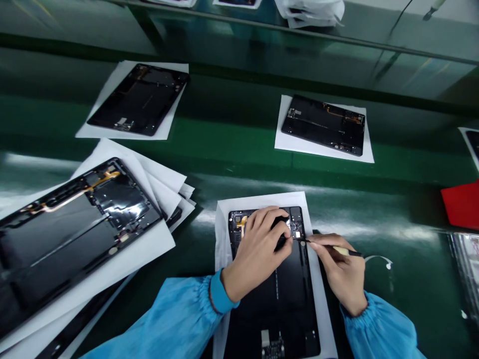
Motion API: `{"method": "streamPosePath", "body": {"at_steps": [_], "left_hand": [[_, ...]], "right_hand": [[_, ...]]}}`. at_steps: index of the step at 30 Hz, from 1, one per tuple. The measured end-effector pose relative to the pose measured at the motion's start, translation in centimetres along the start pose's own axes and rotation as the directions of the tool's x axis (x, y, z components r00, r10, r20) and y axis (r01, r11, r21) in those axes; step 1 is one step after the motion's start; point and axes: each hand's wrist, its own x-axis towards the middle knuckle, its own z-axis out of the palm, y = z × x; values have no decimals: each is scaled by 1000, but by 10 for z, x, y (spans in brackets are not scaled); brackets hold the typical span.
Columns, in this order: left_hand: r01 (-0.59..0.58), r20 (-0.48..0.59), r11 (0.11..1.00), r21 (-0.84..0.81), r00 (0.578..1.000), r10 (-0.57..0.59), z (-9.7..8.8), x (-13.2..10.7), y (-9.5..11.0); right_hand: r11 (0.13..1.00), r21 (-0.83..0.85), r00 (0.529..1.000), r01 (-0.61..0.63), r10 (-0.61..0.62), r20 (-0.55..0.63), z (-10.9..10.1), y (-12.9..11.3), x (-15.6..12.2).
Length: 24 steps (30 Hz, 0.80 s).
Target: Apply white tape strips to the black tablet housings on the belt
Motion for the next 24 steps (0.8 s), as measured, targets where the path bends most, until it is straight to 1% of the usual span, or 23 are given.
{"method": "streamPosePath", "body": {"at_steps": [3,5,7,10,13,15,17,20,22,24], "left_hand": [[-5,-1,1000,2,1000,5,0,-1,0],[-14,-4,1000,2,1000,14,0,-1,0],[-20,-5,1000,6,1000,20,0,0,0],[-28,-7,1000,14,1000,28,0,0,1],[-33,-3,999,12,999,33,0,-1,0],[-37,-4,999,10,999,37,0,-1,0],[-40,-8,999,10,999,40,0,-2,-1],[-49,-17,999,13,999,49,0,-1,-1],[-57,-25,998,16,998,57,0,-1,-1],[-61,-27,998,17,998,62,0,-1,0]], "right_hand": [[999,41,999,30,-29,-15,1,0,1],[998,65,999,27,-25,-19,1,0,1],[998,63,1000,21,-21,-1,1,0,1],[997,65,998,48,-50,23,0,0,1],[993,98,997,73,-72,-16,-1,1,1],[992,98,997,80,-78,-19,0,1,1],[993,76,996,93,-94,8,1,2,1],[985,47,983,166,-169,73,-2,3,3],[972,34,961,231,-233,149,-7,3,6],[967,23,939,252,-250,235,-13,3,11]]}}
